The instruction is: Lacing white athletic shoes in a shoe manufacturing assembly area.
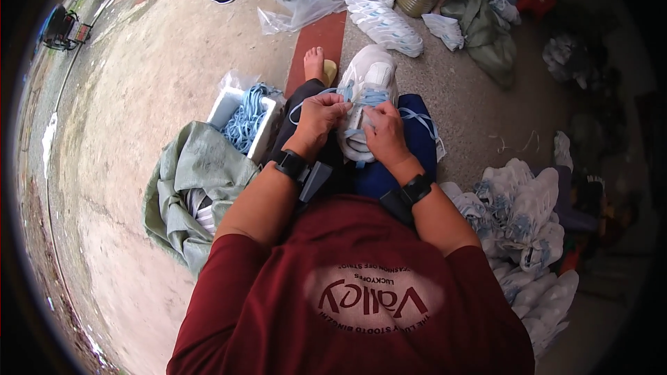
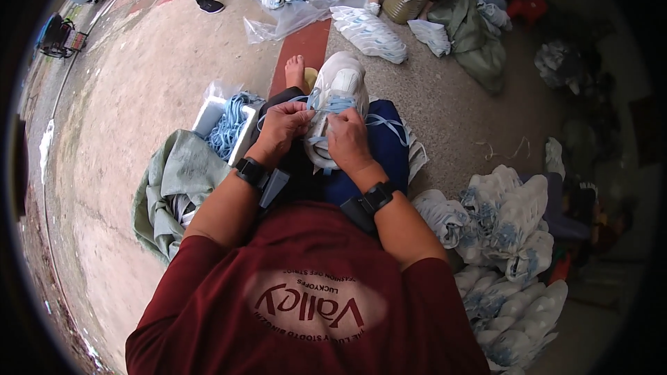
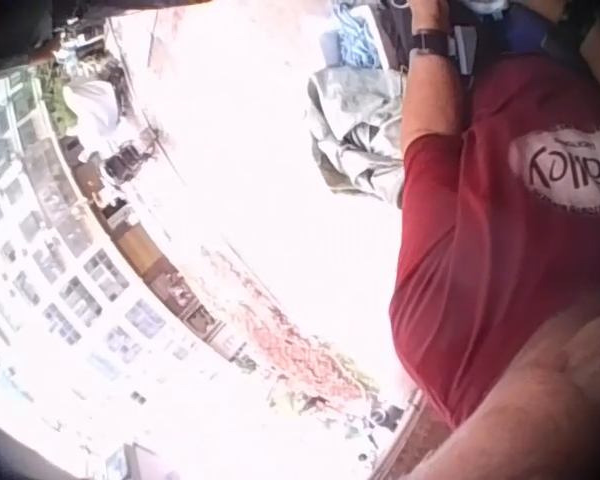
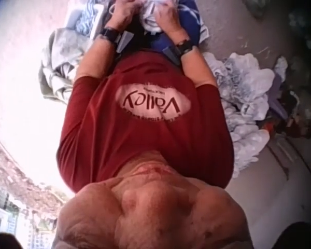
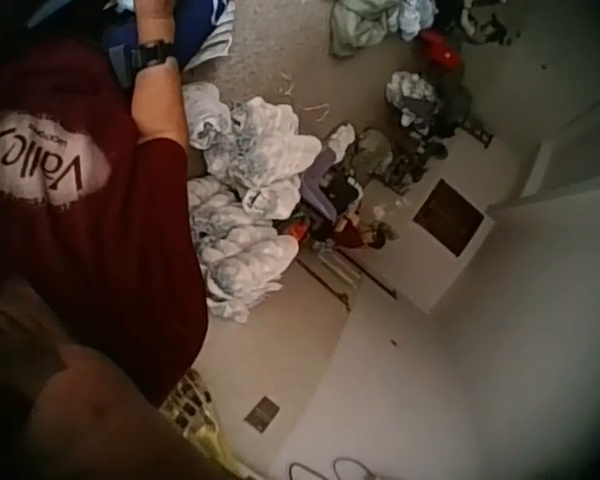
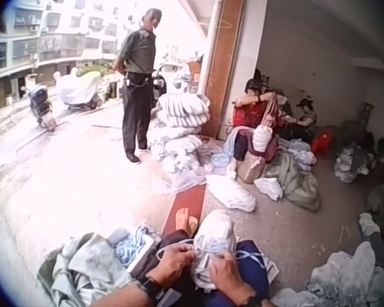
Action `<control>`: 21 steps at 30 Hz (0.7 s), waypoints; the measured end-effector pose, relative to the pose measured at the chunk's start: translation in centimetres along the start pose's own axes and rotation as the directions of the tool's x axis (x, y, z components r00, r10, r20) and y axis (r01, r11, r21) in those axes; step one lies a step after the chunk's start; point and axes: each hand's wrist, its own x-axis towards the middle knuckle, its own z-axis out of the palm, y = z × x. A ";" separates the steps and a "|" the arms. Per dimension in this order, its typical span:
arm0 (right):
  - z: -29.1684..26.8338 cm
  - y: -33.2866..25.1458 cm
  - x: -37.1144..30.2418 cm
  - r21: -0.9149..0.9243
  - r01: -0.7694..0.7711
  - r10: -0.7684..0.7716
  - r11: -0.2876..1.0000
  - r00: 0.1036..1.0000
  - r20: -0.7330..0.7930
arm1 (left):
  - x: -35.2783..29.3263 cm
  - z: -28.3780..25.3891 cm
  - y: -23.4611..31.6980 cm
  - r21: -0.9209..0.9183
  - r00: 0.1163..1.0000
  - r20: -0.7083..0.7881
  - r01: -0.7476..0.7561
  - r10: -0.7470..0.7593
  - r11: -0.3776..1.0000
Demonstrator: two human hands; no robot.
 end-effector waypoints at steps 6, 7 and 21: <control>0.0 0.4 0.0 0.058 -0.044 0.044 0.997 0.999 -0.008 | 1.2 1.1 -0.8 0.180 0.985 -0.058 -0.152 0.164 0.972; 0.0 0.5 -0.1 0.083 -0.045 0.047 0.996 0.999 -0.023 | 1.2 1.4 -0.7 0.184 0.985 -0.054 -0.150 0.163 0.971; 0.2 0.2 0.2 0.143 -0.073 0.081 0.987 0.995 -0.055 | 0.9 1.7 -0.6 0.814 0.934 -0.072 -0.147 0.349 0.562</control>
